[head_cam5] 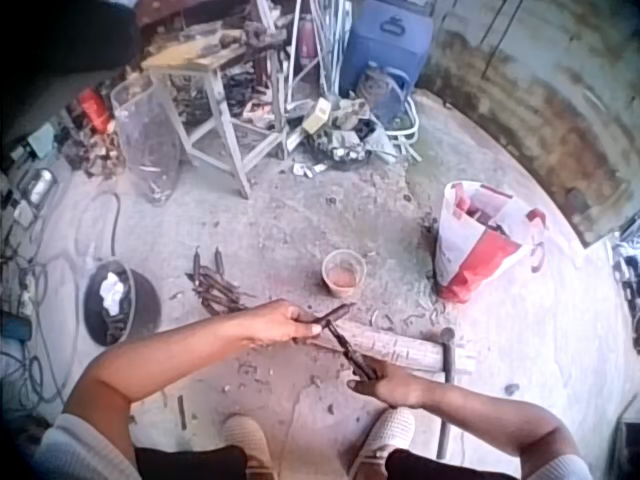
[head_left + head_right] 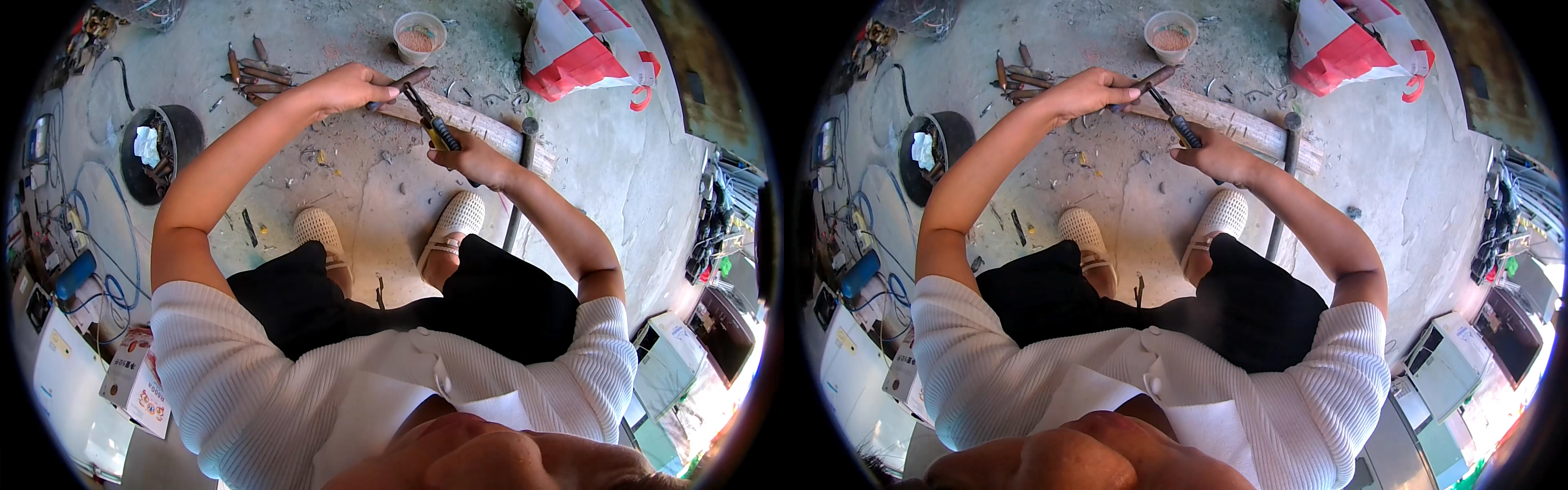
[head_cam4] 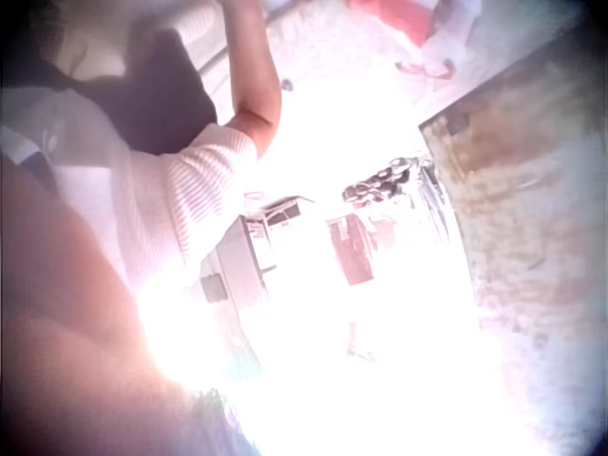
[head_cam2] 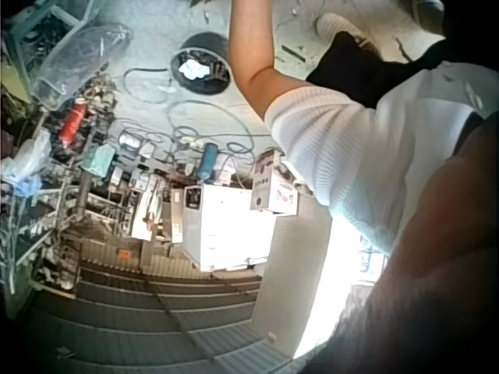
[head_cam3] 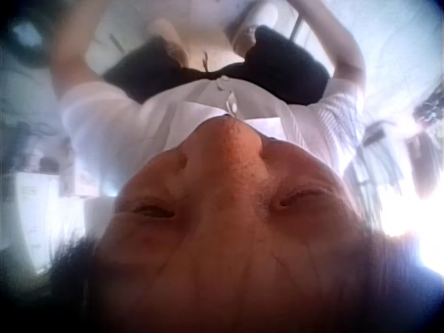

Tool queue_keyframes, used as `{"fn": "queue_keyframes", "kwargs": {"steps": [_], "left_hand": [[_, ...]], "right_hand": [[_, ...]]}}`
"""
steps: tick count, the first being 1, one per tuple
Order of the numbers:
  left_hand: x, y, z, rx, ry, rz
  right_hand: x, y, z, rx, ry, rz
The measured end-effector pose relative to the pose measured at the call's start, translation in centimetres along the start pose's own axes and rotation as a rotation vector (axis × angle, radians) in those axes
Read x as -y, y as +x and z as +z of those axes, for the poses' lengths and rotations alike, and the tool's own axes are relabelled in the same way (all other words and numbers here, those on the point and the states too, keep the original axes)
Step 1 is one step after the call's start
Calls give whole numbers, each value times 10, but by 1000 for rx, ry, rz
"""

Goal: The person straightens and hammers copper tube segments using a pair of pliers and a hammer on a wooden block.

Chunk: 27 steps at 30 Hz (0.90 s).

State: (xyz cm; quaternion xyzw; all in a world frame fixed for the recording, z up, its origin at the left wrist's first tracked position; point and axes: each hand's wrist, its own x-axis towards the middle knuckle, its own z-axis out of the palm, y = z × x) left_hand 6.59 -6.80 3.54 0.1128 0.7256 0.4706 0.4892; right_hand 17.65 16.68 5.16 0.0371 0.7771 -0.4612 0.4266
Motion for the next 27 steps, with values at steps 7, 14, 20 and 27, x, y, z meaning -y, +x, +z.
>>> {"fn": "queue_keyframes", "kwargs": {"steps": [7, 14, 20, 27], "left_hand": [[-1, 1, 2, -11, 23, -3], [-1, 3, 7, -65, -12, 48], [4, 6, 7, -134, -170, 50], [28, 10, 17, 96, -290, -117]], "right_hand": [[-11, 5, 3, -76, -100, -14], [-4, 4, 6, -107, -72, 17], [-11, 11, 4, -133, 7, 9], [-19, 35, -10, -225, 465, 32]]}}
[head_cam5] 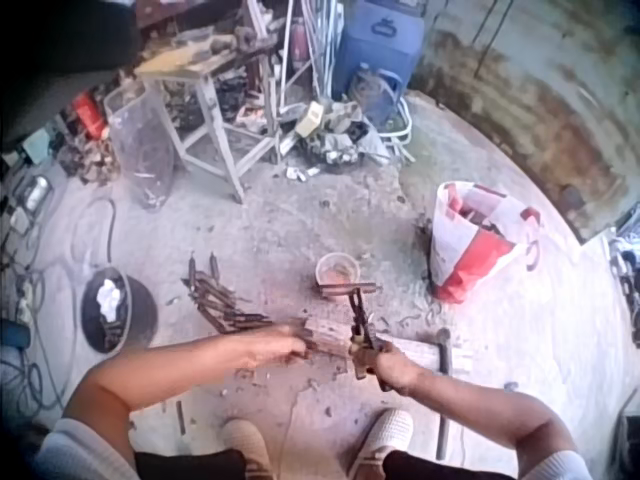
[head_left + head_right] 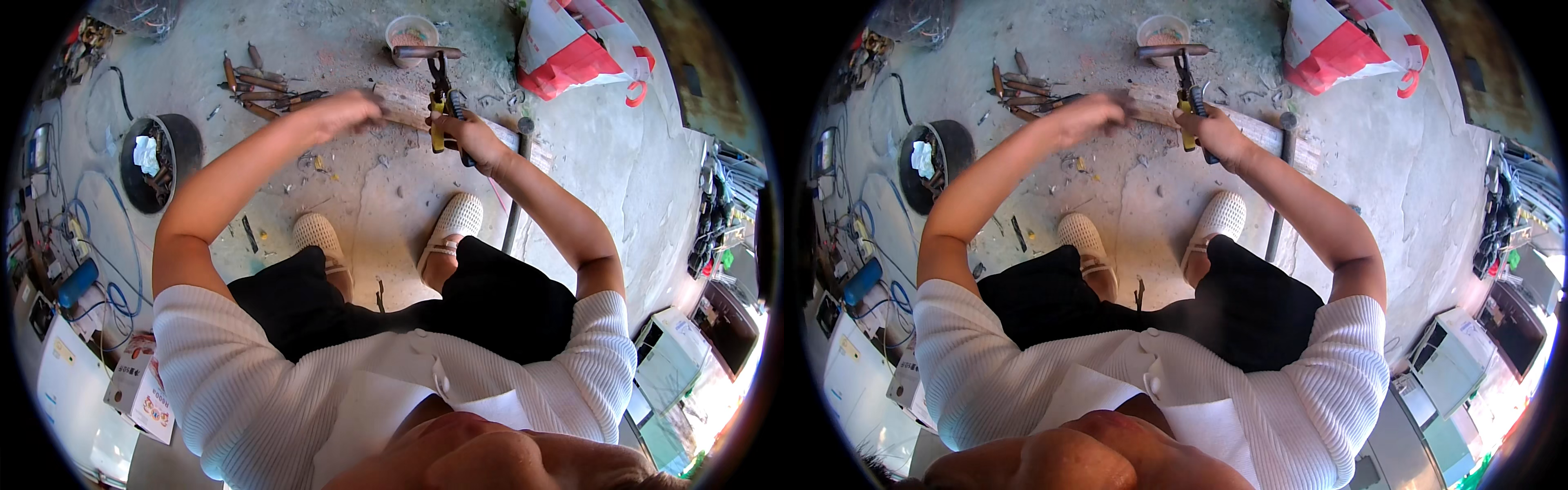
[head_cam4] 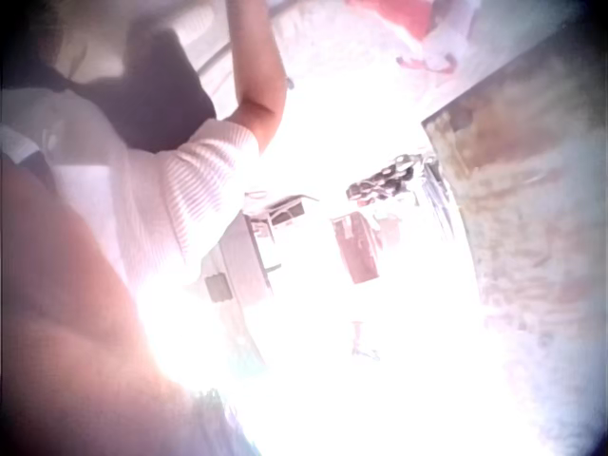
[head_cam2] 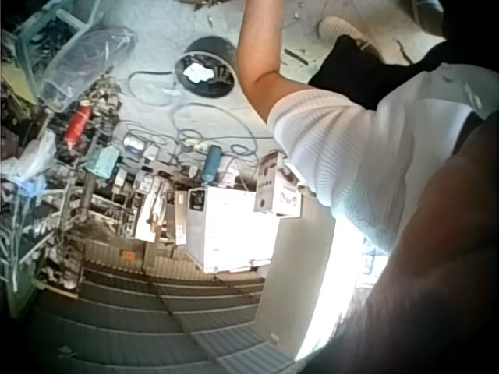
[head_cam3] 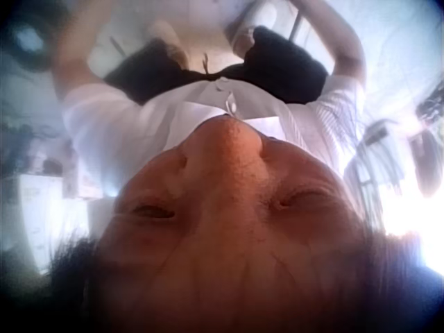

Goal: The person straightens and hammers copper tube segments using a pair of pliers and a hammer on a wooden block.

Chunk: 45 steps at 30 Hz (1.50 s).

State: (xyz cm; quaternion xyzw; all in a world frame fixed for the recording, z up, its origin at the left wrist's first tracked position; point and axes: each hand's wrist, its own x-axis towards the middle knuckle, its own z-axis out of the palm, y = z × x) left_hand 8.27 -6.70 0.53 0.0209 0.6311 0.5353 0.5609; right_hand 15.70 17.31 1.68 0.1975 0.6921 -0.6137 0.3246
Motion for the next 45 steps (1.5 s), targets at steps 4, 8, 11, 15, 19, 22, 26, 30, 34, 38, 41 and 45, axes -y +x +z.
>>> {"fn": "queue_keyframes", "kwargs": {"steps": [4, 8, 11, 15, 19, 22, 26, 30, 34, 38, 41, 45], "left_hand": [[-2, -16, 56, 204, -23, 17], [11, 11, 85, 278, -60, 135], [24, 23, 97, 127, -72, 260], [36, 32, 101, 84, -180, 260], [31, 29, 97, 67, -185, 289], [32, 34, 97, 89, -195, 274], [28, 33, 103, 20, -236, 317], [21, 35, 100, 90, -245, 331], [25, 39, 102, -44, -226, 336], [24, 37, 97, -64, -149, 338], [26, 41, 94, -28, -136, 357], [22, 37, 94, -5, -190, 391]], "right_hand": [[9, 11, 3, 52, 35, 19], [9, 14, 12, 21, 39, 31], [10, 12, 21, -7, 89, 26], [11, 13, 31, 3, 138, 58], [10, 16, 28, 59, 134, 39], [12, 17, 27, 94, 49, 32], [22, 15, 23, 169, 100, 45], [36, 9, 15, 278, 109, 69], [44, 0, 25, 189, 149, 45], [25, 17, 22, 132, 150, 29], [21, 20, 24, 82, 98, -26], [13, 29, 23, 27, 10, -114]]}}
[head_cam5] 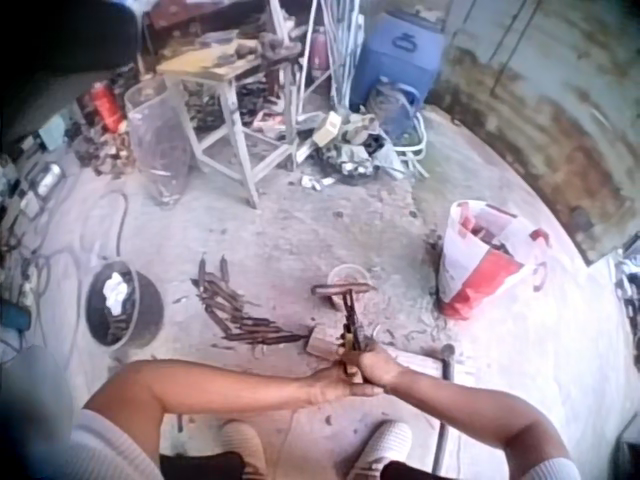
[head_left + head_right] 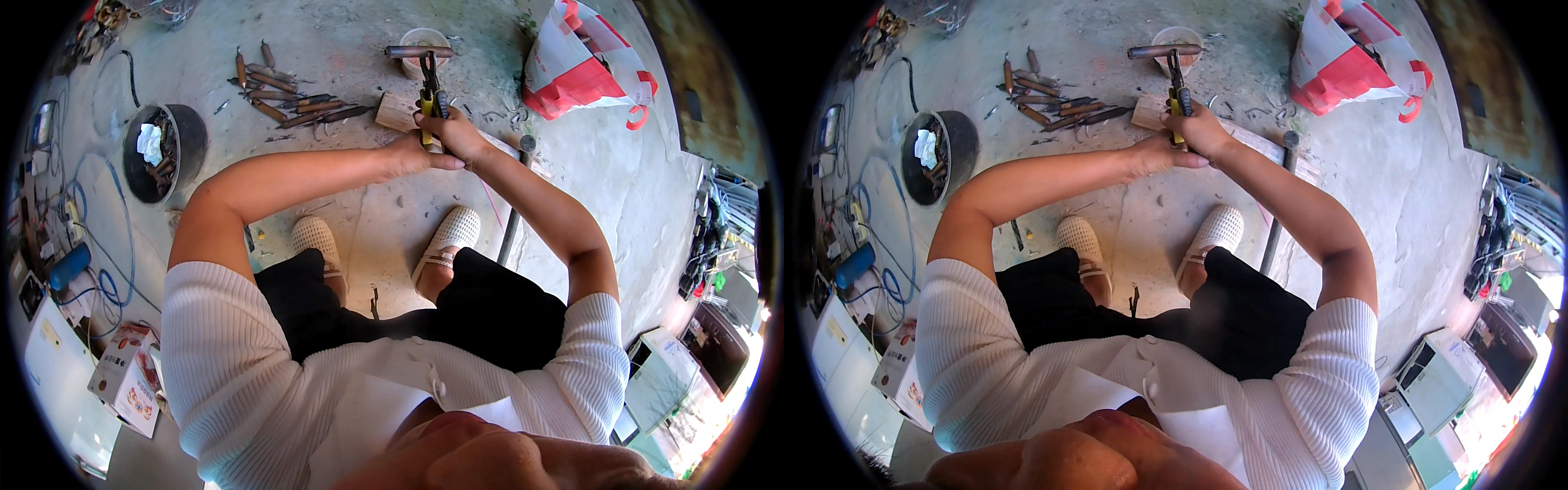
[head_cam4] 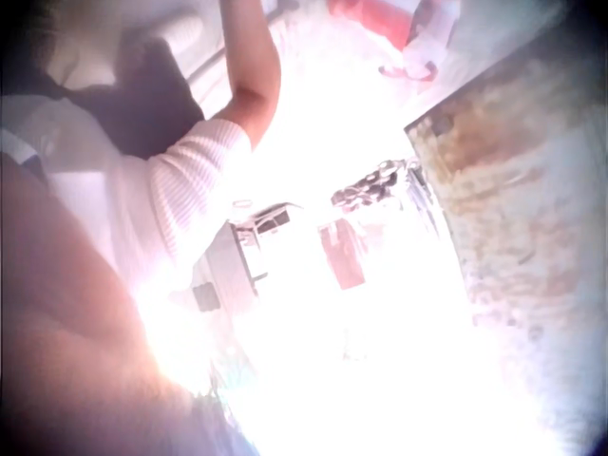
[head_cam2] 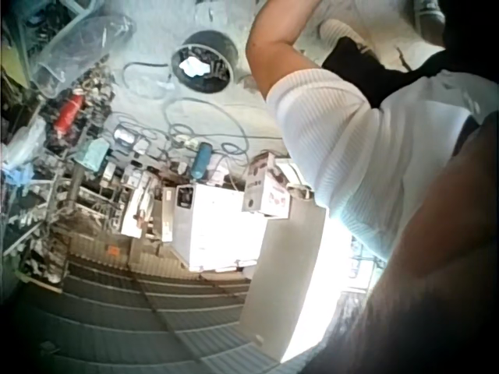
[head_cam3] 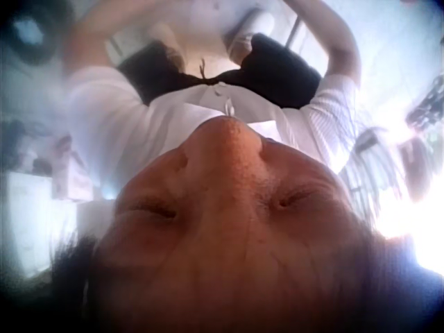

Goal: The person straightens and hammers copper tube segments using a pair of pliers and a hammer on a wooden block.

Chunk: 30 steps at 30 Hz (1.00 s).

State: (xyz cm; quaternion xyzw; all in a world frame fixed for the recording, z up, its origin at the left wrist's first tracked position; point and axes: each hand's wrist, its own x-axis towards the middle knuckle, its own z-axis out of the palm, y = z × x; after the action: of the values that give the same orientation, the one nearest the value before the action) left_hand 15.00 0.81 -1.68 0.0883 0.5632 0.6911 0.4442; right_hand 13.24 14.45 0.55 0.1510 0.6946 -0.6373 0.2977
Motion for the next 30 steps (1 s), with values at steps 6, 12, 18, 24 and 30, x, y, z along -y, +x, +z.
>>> {"fn": "queue_keyframes", "kwargs": {"steps": [6, 12, 18, 24, 30], "left_hand": [[7, 7, -3, 41, -38, -35], [15, 9, -9, 79, 39, -45], [23, 15, -13, 47, 84, -69], [21, 14, -12, 31, 125, -55], [13, 14, -10, -32, 31, -97]], "right_hand": [[-11, 13, -5, -30, -94, -24], [-20, 21, -10, -59, -205, -6], [-27, 29, -13, -76, -161, -24], [-40, 38, -17, -136, -209, -23], [-41, 43, -16, -200, -180, -1]]}}
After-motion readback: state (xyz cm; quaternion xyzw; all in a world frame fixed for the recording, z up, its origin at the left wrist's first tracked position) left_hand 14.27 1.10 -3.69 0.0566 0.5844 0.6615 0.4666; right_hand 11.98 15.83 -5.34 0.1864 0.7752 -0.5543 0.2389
